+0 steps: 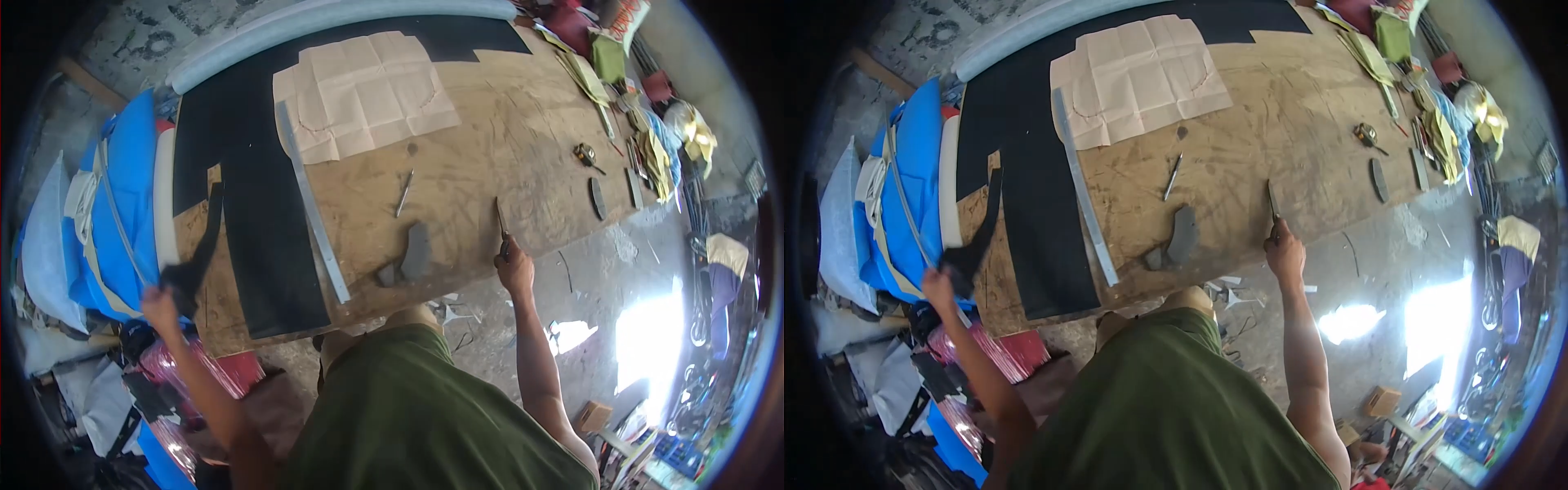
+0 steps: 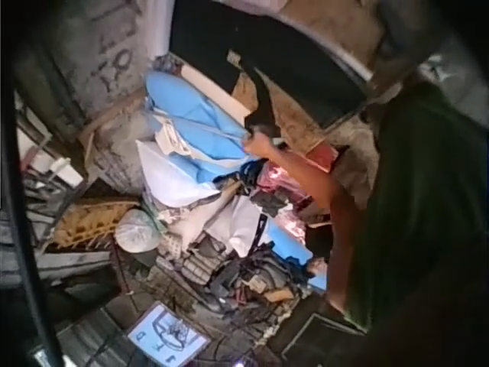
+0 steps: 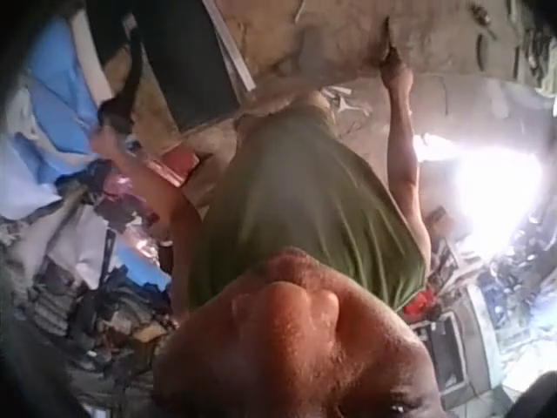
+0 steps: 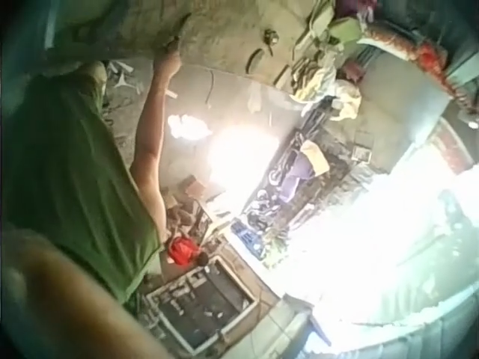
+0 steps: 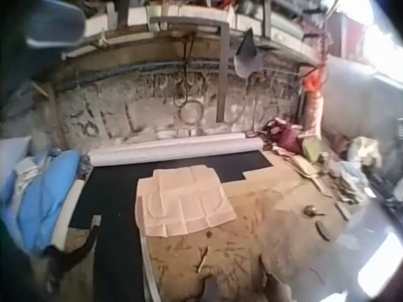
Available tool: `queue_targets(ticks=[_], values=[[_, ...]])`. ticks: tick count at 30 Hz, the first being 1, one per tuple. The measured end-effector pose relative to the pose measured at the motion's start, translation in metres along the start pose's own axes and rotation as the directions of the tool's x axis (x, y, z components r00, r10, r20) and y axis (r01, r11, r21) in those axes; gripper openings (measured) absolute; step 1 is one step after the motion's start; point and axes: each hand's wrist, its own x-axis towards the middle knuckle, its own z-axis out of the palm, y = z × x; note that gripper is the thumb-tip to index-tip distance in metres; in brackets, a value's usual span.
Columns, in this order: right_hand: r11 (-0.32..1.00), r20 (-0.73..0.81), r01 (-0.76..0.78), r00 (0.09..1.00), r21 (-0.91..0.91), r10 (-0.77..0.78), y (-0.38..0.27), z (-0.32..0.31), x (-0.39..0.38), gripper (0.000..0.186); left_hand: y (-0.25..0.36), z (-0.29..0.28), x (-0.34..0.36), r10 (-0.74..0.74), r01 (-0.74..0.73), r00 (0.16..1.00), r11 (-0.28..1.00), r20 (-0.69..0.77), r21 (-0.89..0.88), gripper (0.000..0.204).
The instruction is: Trace pattern templates onto leather fabric and cut out the shapes using scissors.
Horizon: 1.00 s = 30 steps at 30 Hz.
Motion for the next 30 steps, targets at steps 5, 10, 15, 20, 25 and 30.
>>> queue_targets(ticks=[5,10,15,20,25,30], values=[[0.999,-0.069,-0.037,0.997,-0.002,0.037,0.058,0.004,0.058,0.030,0.236,-0.011,0.017,0.113,-0.021,0.971,0.918,0.212,-0.396,0.052],[0.972,0.146,0.093,0.987,-0.215,-0.062,0.026,-0.027,0.095,0.025,0.406,0.013,0.079,0.284,0.070,0.847,0.778,0.450,-0.624,0.044],[0.961,0.277,0.074,0.961,-0.267,0.004,0.000,-0.028,0.119,0.028,0.536,0.100,0.108,0.456,0.139,0.745,0.608,0.487,-0.782,0.036],[0.843,0.190,0.529,0.821,0.102,-0.538,-0.086,0.012,0.142,0.027,0.664,0.190,0.113,0.426,0.140,0.856,0.355,0.294,-0.924,0.047],[0.582,0.098,0.798,0.573,0.160,-0.813,-0.121,0.079,0.171,0.040,0.725,0.242,-0.008,0.353,0.199,0.904,0.156,0.242,-0.968,0.043],[0.429,0.149,0.902,0.418,0.054,-0.896,-0.142,0.088,0.175,0.047,0.645,0.362,-0.095,0.077,0.526,0.844,0.066,0.530,-0.848,0.047]])
